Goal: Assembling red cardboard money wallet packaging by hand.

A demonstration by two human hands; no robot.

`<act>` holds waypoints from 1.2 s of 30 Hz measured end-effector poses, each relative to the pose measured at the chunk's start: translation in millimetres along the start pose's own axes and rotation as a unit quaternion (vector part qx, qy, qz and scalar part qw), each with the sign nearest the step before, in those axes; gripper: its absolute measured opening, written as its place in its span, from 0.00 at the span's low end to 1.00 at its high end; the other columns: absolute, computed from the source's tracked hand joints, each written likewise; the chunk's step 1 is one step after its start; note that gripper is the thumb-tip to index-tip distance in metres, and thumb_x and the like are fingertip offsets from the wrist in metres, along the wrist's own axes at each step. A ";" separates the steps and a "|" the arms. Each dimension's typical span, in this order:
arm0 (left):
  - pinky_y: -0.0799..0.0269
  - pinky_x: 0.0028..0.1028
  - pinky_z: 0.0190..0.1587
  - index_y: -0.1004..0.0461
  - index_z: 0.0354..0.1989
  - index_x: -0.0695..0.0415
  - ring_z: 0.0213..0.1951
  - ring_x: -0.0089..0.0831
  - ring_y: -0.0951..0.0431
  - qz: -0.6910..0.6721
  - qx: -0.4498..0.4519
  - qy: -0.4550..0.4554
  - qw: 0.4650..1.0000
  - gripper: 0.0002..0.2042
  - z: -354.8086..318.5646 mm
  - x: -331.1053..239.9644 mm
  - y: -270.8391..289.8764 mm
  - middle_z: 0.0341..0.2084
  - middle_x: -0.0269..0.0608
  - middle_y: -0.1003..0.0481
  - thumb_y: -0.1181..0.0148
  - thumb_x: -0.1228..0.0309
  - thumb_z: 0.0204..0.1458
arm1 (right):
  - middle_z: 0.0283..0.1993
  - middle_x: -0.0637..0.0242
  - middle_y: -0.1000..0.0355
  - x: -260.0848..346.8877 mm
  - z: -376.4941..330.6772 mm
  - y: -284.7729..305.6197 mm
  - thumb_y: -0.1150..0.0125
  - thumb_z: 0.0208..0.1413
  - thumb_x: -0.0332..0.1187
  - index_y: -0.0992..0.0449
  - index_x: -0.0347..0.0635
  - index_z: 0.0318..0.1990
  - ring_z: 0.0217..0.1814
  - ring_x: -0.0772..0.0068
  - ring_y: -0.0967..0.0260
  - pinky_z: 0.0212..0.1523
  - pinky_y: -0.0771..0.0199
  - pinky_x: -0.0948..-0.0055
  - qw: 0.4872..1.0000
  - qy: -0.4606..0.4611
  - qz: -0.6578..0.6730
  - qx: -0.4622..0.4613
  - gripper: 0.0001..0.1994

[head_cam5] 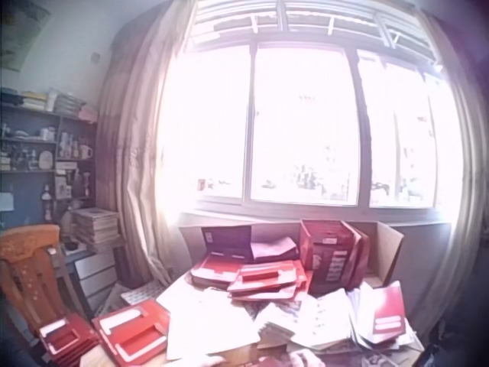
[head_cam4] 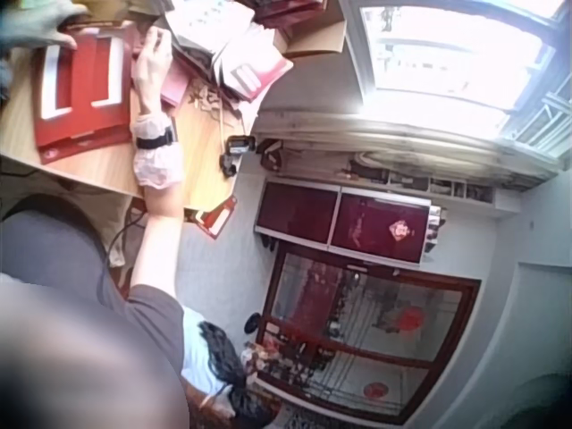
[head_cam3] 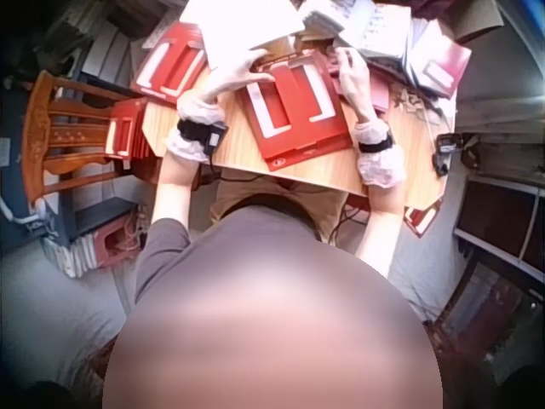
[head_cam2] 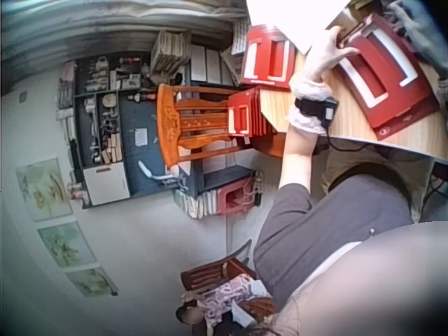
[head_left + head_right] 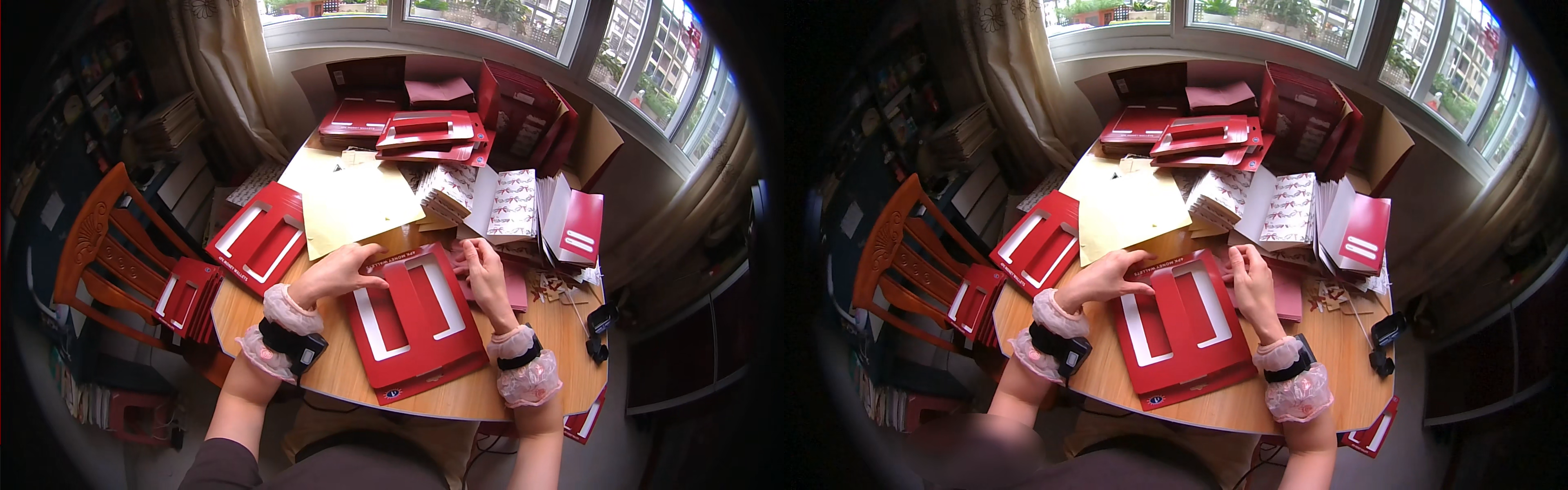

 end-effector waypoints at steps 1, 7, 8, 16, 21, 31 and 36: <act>0.26 0.31 0.44 0.29 0.52 0.66 0.37 0.39 0.22 -0.024 -0.008 -0.010 1.000 0.25 -0.4 5.5 -1.1 0.35 0.52 0.22 0.32 0.64 0.49 | 0.31 0.70 0.28 -0.3 0.3 -0.7 0.53 0.68 0.41 0.29 0.38 0.45 0.28 0.83 0.29 0.24 0.39 0.87 1.000 -0.002 0.003 0.002 0.14; 0.26 0.29 0.45 0.29 0.52 0.63 0.38 0.31 0.22 -0.212 -0.028 -0.048 0.976 0.19 4.9 6.9 -7.0 0.37 0.46 0.22 0.37 0.71 0.53 | 0.36 0.66 0.28 7.8 -1.3 3.0 0.53 0.68 0.40 0.30 0.36 0.48 0.29 0.82 0.30 0.28 0.30 0.81 0.982 -0.054 0.169 0.060 0.15; 0.27 0.29 0.46 0.29 0.52 0.63 0.40 0.31 0.22 -0.183 -0.048 -0.054 0.980 0.18 4.6 7.6 -5.7 0.39 0.46 0.22 0.38 0.71 0.54 | 0.37 0.63 0.28 10.9 1.7 6.8 0.56 0.69 0.42 0.31 0.37 0.51 0.31 0.82 0.30 0.28 0.31 0.83 0.984 -0.028 0.149 0.089 0.17; 0.33 0.24 0.53 0.35 0.57 0.61 0.50 0.19 0.30 -0.423 -0.011 -0.093 0.901 0.15 17.1 -21.5 -12.4 0.46 0.34 0.27 0.49 0.71 0.64 | 0.39 0.57 0.26 47.4 -0.9 39.5 0.66 0.69 0.52 0.37 0.36 0.58 0.40 0.67 0.26 0.41 0.29 0.72 0.862 -0.006 0.496 0.101 0.27; 0.39 0.23 0.57 0.40 0.56 0.56 0.53 0.18 0.34 -0.553 0.114 -0.139 0.814 0.13 1.9 -39.5 -30.9 0.49 0.32 0.32 0.55 0.66 0.67 | 0.39 0.56 0.26 59.7 -18.9 -20.3 0.68 0.69 0.53 0.37 0.36 0.57 0.42 0.63 0.27 0.46 0.26 0.66 0.870 -0.055 0.484 0.080 0.28; 0.40 0.26 0.60 0.50 0.65 0.57 0.58 0.24 0.38 -0.503 0.119 -0.125 0.847 0.20 1.8 -69.1 -53.6 0.54 0.34 0.39 0.58 0.72 0.66 | 0.24 0.57 0.26 54.4 -33.8 -42.2 0.69 0.69 0.55 0.36 0.33 0.56 0.28 0.65 0.26 0.34 0.23 0.67 0.922 -0.061 0.382 0.016 0.30; 0.40 0.27 0.61 0.42 0.50 0.58 0.59 0.25 0.38 -0.423 0.153 -0.079 0.889 0.09 -1.7 -59.3 -60.1 0.52 0.37 0.37 0.52 0.74 0.64 | 0.15 0.62 0.33 49.3 -31.2 -47.6 0.63 0.67 0.56 0.37 0.31 0.56 0.17 0.71 0.34 0.24 0.30 0.75 0.870 -0.003 0.482 0.101 0.31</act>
Point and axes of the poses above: each hand's wrist, its own z-axis towards the middle knuckle, its own y-axis out of the back of the hand, x = y × z, the point moved 4 cm from there along z, towards the middle knuckle
